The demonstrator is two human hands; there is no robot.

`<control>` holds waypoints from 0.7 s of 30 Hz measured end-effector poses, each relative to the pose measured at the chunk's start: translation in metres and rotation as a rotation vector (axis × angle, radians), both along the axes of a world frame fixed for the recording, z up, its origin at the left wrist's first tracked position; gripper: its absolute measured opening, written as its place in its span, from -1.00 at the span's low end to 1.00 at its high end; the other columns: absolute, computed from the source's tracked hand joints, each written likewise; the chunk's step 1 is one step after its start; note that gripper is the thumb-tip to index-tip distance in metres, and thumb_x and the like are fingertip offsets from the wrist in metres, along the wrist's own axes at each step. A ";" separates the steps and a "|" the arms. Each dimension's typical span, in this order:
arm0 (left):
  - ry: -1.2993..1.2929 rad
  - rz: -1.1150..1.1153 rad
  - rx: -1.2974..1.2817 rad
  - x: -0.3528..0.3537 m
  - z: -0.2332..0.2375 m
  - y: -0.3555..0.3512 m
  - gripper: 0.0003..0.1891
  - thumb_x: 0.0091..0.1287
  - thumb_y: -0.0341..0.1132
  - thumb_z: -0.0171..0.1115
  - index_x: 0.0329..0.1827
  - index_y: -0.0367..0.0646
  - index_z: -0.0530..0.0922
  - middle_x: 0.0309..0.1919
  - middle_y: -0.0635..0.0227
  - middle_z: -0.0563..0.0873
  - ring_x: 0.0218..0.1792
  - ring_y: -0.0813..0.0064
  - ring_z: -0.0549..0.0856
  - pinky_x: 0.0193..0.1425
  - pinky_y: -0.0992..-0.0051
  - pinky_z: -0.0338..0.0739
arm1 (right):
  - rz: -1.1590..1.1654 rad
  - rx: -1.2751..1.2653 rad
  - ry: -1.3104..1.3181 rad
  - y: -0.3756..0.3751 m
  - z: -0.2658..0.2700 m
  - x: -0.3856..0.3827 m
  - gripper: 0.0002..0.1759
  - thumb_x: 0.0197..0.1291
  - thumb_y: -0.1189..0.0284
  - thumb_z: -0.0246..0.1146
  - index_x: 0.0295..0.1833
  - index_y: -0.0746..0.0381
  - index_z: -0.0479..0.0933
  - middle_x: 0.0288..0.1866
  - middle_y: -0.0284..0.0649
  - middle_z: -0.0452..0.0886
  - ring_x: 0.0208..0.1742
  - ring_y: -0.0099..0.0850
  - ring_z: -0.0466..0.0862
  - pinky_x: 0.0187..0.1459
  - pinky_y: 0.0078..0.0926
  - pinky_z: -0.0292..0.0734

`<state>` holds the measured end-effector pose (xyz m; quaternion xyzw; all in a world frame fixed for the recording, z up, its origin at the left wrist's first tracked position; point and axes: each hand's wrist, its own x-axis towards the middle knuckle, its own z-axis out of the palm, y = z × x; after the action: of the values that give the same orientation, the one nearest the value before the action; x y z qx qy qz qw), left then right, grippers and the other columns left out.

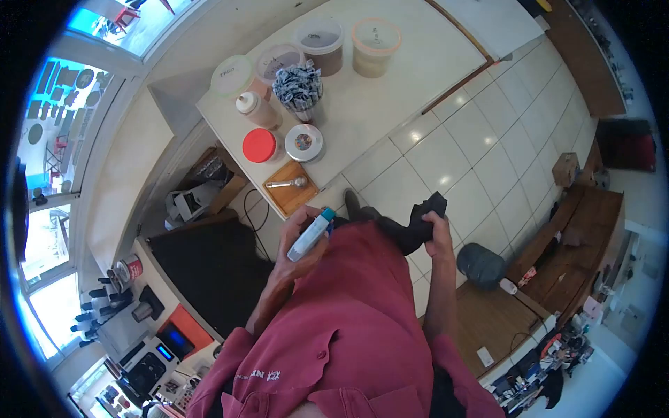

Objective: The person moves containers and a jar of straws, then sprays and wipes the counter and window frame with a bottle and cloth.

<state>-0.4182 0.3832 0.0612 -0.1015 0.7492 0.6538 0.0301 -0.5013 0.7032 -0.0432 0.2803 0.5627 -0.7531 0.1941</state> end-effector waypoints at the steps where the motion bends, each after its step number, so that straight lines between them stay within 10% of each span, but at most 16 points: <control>1: 0.014 0.011 0.004 -0.004 -0.002 0.003 -0.75 0.25 -0.55 0.26 -0.01 -0.21 0.55 -0.31 0.43 0.66 -0.30 0.67 0.61 -0.17 0.57 0.49 | -0.005 0.083 0.005 0.005 -0.001 -0.004 -0.65 0.12 0.43 0.27 0.03 0.29 0.54 -0.16 -0.22 0.63 -0.06 -0.33 0.67 0.04 -0.36 0.60; 7: 0.081 0.159 0.005 -0.029 0.000 0.019 -0.74 0.23 -0.57 0.24 -0.02 -0.23 0.54 -0.37 0.44 0.63 -0.35 0.68 0.59 -0.24 0.58 0.45 | -0.041 0.374 0.156 0.015 -0.004 -0.053 -0.77 0.19 0.37 0.29 -0.10 0.26 0.52 -0.20 -0.29 0.58 -0.15 -0.44 0.61 -0.04 -0.39 0.55; 21: 0.343 0.431 -0.148 -0.212 -0.089 0.078 -0.72 0.24 -0.60 0.23 0.02 -0.24 0.53 -0.35 0.45 0.62 -0.34 0.70 0.57 -0.21 0.60 0.48 | 0.575 0.945 0.431 0.041 0.085 -0.201 -0.31 0.04 0.22 0.62 0.01 0.42 0.37 -0.23 0.06 0.73 -0.23 -0.31 0.75 -0.15 -0.32 0.65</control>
<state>-0.6304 0.4617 -0.0280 -0.1481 0.7503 0.5962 -0.2443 -0.7027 0.7440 0.0419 0.0132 0.9172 -0.3778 0.1259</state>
